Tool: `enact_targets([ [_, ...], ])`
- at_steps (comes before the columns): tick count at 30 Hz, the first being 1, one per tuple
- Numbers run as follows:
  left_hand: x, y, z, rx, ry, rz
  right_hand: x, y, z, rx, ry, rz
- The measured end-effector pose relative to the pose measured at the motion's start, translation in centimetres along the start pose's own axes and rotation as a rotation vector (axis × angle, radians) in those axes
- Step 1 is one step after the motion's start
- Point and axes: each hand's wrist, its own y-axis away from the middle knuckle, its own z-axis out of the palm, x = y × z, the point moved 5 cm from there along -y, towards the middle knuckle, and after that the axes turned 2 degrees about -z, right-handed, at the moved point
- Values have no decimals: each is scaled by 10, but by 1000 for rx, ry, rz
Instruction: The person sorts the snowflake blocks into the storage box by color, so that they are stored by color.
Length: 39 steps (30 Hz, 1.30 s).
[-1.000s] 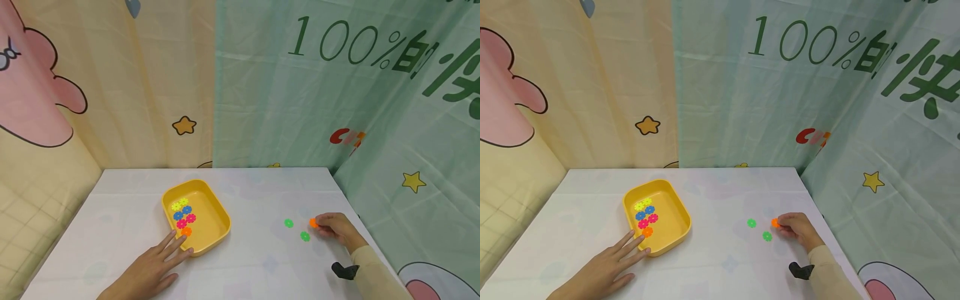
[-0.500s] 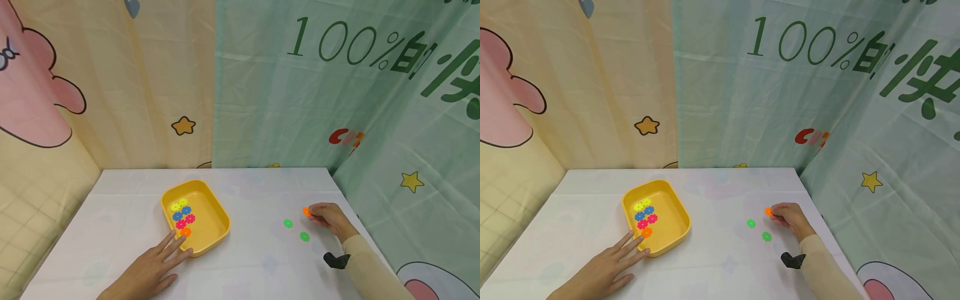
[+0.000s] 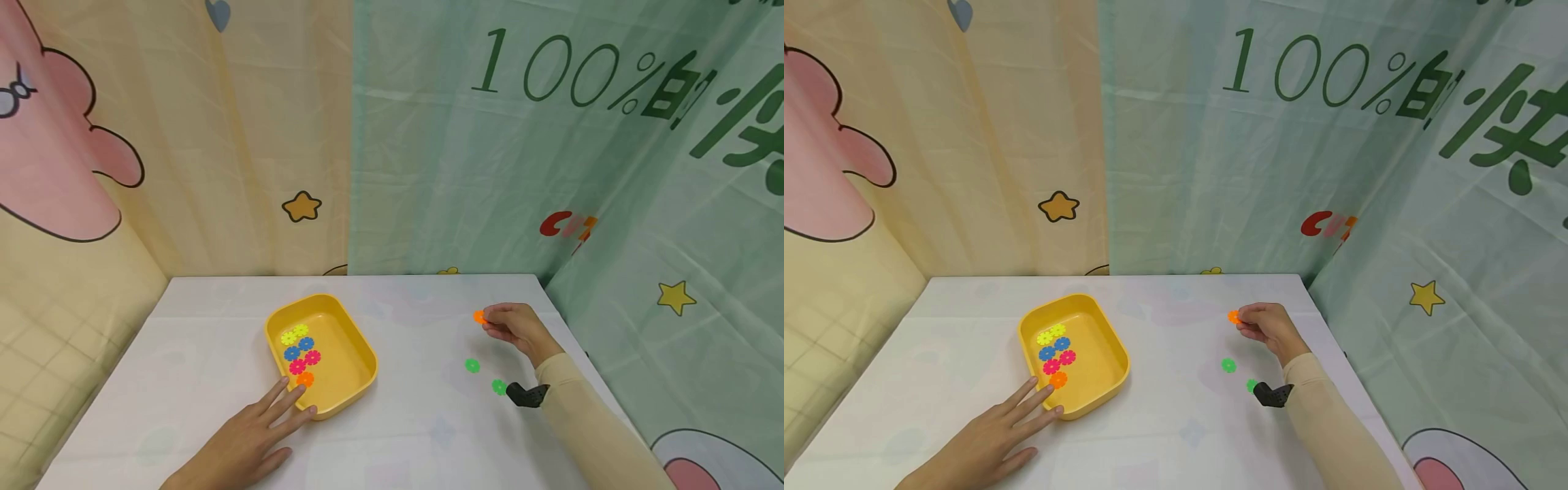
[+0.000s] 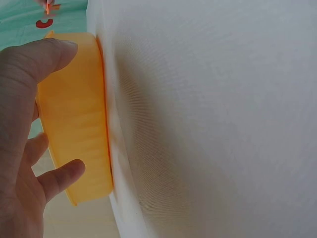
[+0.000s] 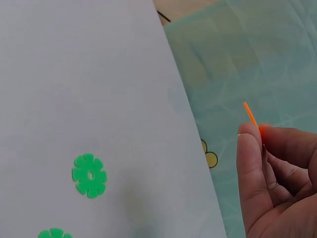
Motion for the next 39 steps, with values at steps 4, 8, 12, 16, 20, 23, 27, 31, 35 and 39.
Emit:
enact_targets([
  [4, 0, 0, 0, 9, -2, 4, -11, -5, 11, -8, -3, 4],
  [8, 0, 0, 0, 24, -13, 13, -20, -8, 23, -9, 3, 2],
  [12, 1, 0, 1, 27, -14, 14, -29, -10, 37, -7, 22, 3],
  [16, 2, 0, 2, -2, 0, -5, -36, -11, 50, -23, 34, -5],
  [20, 3, 0, 2, -17, 7, -17, -40, -12, 60, -44, 24, -19],
  [23, 2, 0, 1, -8, 0, -12, -42, -12, 67, -61, 13, -34],
  [27, 2, 0, 0, 1, -7, -9, -46, -12, 81, -87, 6, -48],
  [31, 1, 1, 1, -8, -5, -15, -52, -10, 106, -126, 6, -66],
  [35, 2, 1, 1, -22, -9, -24, -60, -7, 138, -167, 35, -74],
  [39, 2, 0, 2, -37, -11, -30, -65, -3, 172, -211, 79, -80],
])
